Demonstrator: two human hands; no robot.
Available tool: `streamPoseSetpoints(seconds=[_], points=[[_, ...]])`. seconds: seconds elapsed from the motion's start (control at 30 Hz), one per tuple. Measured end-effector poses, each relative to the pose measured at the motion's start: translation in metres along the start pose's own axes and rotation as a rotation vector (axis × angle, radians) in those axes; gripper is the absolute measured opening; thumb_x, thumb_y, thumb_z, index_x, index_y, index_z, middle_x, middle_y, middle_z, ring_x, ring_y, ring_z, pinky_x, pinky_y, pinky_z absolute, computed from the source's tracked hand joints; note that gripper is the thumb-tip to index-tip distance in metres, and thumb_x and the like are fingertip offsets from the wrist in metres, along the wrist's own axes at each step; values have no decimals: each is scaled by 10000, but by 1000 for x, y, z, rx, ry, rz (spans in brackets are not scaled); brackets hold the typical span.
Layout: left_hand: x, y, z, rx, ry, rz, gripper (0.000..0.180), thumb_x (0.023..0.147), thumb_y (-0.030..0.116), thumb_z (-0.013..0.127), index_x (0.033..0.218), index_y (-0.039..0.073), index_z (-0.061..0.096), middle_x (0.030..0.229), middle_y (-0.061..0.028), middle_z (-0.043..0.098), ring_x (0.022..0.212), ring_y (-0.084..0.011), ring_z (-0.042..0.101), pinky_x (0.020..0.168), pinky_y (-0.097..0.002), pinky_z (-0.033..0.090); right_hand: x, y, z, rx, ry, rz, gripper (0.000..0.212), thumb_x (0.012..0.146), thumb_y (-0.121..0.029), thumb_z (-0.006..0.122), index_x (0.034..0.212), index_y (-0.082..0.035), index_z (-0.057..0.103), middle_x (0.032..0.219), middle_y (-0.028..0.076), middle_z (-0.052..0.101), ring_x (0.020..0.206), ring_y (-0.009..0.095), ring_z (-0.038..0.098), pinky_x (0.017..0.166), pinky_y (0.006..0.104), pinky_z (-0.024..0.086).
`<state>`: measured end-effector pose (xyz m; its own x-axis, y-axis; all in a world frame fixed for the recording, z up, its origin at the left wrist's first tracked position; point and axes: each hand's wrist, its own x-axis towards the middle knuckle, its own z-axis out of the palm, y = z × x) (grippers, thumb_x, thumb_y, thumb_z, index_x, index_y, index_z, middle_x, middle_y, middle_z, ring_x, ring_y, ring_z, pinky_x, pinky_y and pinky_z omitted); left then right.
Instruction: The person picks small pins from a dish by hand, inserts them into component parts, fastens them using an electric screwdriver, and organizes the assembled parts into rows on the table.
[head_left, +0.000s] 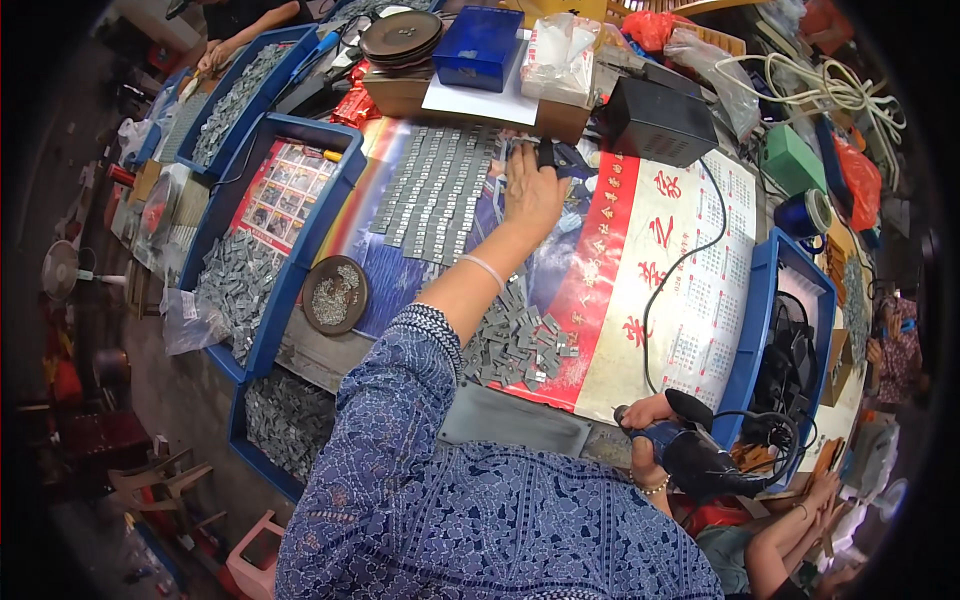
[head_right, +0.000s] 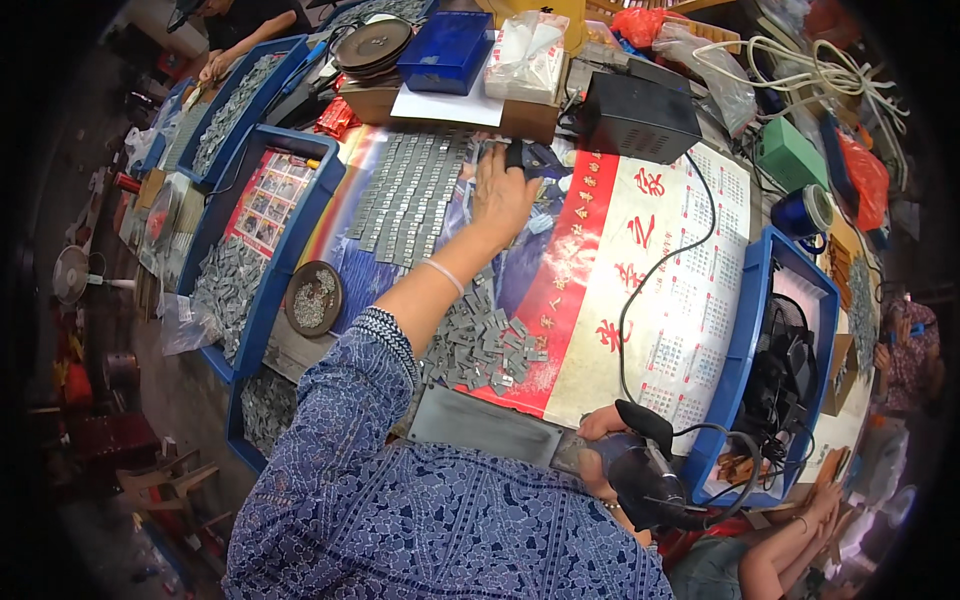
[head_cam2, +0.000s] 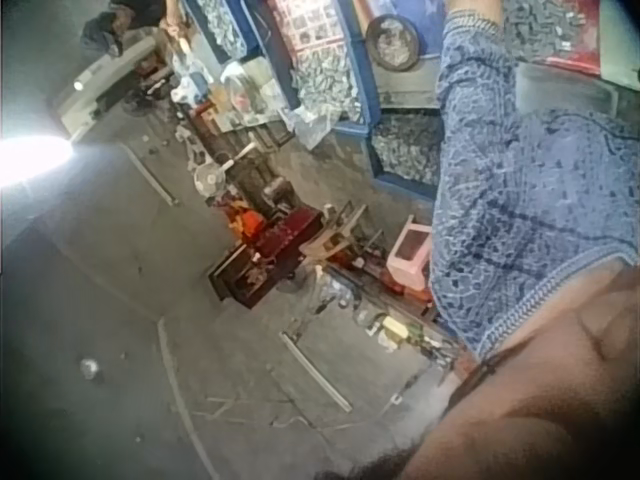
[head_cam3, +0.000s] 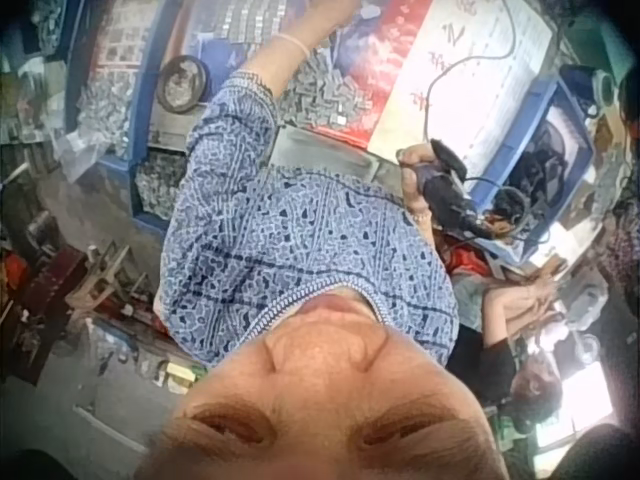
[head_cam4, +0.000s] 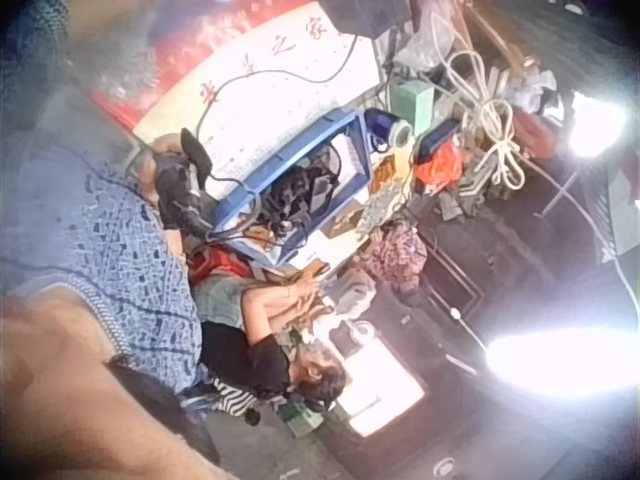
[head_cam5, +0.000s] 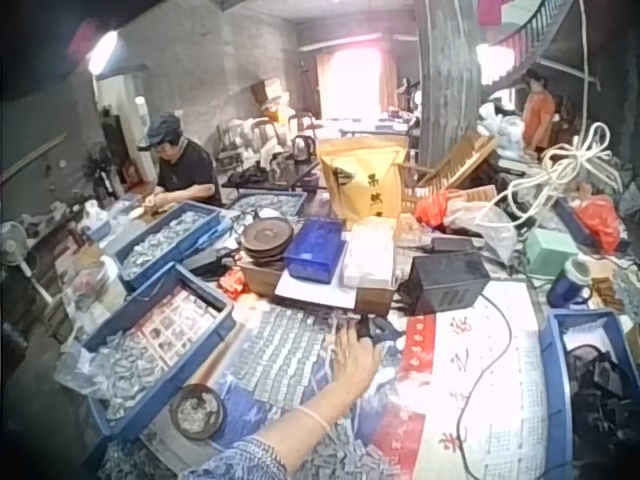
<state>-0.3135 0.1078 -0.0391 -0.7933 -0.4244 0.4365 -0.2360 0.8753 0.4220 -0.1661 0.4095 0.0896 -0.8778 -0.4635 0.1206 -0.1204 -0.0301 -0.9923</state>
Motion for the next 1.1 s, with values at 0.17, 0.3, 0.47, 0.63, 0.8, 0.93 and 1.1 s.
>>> streamPoseSetpoints(seconds=[0.17, 0.3, 0.47, 0.63, 0.8, 0.93, 1.1], points=[[-23, 22, -7, -44, -47, 17, 381, 818, 273, 620, 894, -99, 589, 1308, -340, 368, 1253, -458, 318, 1058, -469, 261, -5, 5, -3, 30, -10, -5, 374, 745, -340, 709, 823, -30, 516, 781, 91, 531, 725, 180, 551, 692, 290, 458], [-44, 50, -8, -81, -127, 46, 401, 819, 289, 614, 887, -105, 600, 1322, -354, 334, 1269, -474, 284, 1073, -482, 230, -11, 7, -7, 56, 4, -6, 401, 742, -371, 707, 815, -32, 506, 788, 92, 522, 724, 183, 543, 697, 294, 455], [-78, 78, -15, -101, -213, 100, 421, 837, 295, 599, 921, -118, 598, 1338, -361, 291, 1280, -481, 256, 1074, -496, 222, -19, 10, -14, 61, -24, 0, 413, 740, -376, 702, 817, -29, 492, 763, 80, 503, 695, 174, 528, 665, 292, 453], [-98, 109, -25, -131, -293, 115, 478, 842, 294, 602, 1012, -150, 553, 1338, -371, 274, 1276, -497, 244, 1065, -507, 227, -32, 27, -40, 118, -121, -305, 568, 755, -37, 662, 1229, 31, 355, 844, 116, 558, 719, 172, 578, 664, 288, 485], [-120, 123, -29, -119, -347, 149, 544, 844, 292, 599, 1120, -162, 485, 1334, -381, 268, 1268, -509, 242, 1059, -526, 224, -39, 24, -50, 101, -95, -309, 576, 757, -46, 672, 1229, 26, 350, 843, 116, 556, 728, 182, 576, 672, 304, 490], [-136, 136, -32, -146, -256, 173, 484, 845, 313, 598, 980, -149, 550, 1344, -370, 256, 1272, -508, 238, 1049, -517, 251, -45, 24, -52, 152, -20, -311, 565, 774, -60, 660, 1238, 12, 346, 842, 118, 565, 728, 188, 576, 688, 321, 497], [-152, 143, -40, -184, -348, 111, 470, 838, 327, 596, 925, -135, 584, 1339, -380, 271, 1284, -510, 226, 1069, -516, 229, -46, 5, -44, 107, 101, -183, 311, 753, -233, 691, 876, -6, 518, 760, 96, 576, 709, 181, 573, 671, 290, 473]])
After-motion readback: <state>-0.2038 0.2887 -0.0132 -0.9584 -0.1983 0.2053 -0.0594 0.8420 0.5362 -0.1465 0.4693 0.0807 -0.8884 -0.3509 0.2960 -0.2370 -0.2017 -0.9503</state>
